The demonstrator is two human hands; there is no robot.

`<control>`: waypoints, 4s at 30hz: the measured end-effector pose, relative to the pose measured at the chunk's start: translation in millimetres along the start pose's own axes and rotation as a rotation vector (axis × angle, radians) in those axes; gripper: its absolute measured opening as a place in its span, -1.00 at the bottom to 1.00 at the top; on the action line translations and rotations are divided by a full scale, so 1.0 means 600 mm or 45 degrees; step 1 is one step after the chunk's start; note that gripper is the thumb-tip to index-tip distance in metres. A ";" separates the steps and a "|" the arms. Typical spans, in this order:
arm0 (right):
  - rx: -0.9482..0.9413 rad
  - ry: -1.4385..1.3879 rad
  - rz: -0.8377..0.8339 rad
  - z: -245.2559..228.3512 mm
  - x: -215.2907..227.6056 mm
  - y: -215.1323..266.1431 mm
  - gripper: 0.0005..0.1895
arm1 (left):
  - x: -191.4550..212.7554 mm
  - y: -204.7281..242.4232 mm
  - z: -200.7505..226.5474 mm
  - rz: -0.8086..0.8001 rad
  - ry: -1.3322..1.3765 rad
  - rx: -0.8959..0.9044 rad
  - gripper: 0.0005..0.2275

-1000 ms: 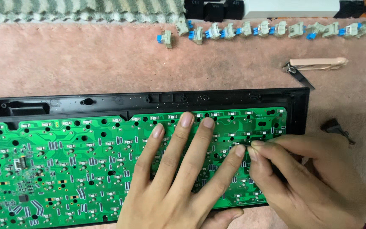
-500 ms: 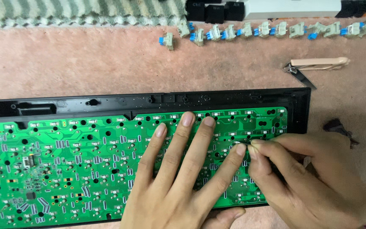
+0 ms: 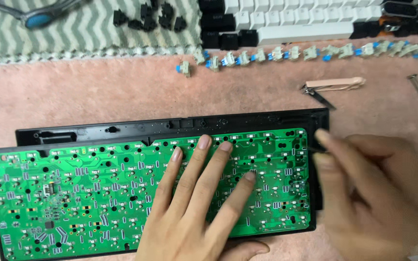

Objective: The person cleans the underside of a disassembled keyboard PCB using a small tool and a cloth. They scrape and wipe the green circuit board surface while holding the keyboard steady with the other hand.

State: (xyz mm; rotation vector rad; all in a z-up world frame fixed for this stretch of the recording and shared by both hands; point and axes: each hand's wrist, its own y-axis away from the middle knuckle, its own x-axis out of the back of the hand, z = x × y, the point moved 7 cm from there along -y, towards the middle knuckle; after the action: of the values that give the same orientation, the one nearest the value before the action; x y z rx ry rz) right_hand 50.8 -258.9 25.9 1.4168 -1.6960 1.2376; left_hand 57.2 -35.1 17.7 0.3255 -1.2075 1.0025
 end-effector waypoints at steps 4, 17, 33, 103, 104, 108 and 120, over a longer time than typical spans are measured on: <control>-0.353 0.033 -0.052 0.054 0.020 0.003 -0.58 | 0.009 0.003 -0.006 0.027 0.162 0.020 -0.36; -0.600 0.092 -0.218 0.176 0.037 0.018 -0.58 | 0.075 0.071 -0.053 0.261 -0.060 -0.037 -0.87; 0.200 -0.373 -0.243 -0.021 0.039 -0.067 -0.80 | 0.074 0.109 -0.061 0.298 -0.118 -0.191 -0.64; 1.019 0.120 -0.530 -0.093 -0.001 -0.059 -0.74 | 0.091 0.053 -0.119 -0.274 0.024 -0.070 -0.04; 1.022 0.120 -0.530 -0.092 -0.004 -0.065 -0.74 | 0.092 0.052 -0.119 -0.272 0.023 -0.068 -0.04; 0.765 -0.239 -0.392 -0.089 0.011 -0.091 -0.80 | 0.097 0.051 -0.119 -0.268 0.058 -0.076 -0.01; -0.137 -0.191 -0.063 0.124 0.041 -0.060 -0.91 | 0.105 0.058 -0.104 -0.168 0.009 -0.084 -0.10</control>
State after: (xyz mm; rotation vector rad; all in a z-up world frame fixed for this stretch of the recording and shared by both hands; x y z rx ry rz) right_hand 88.0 -336.8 29.0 1.5087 -1.7872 1.0198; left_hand 69.2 56.4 40.3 0.3452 -1.1945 0.8476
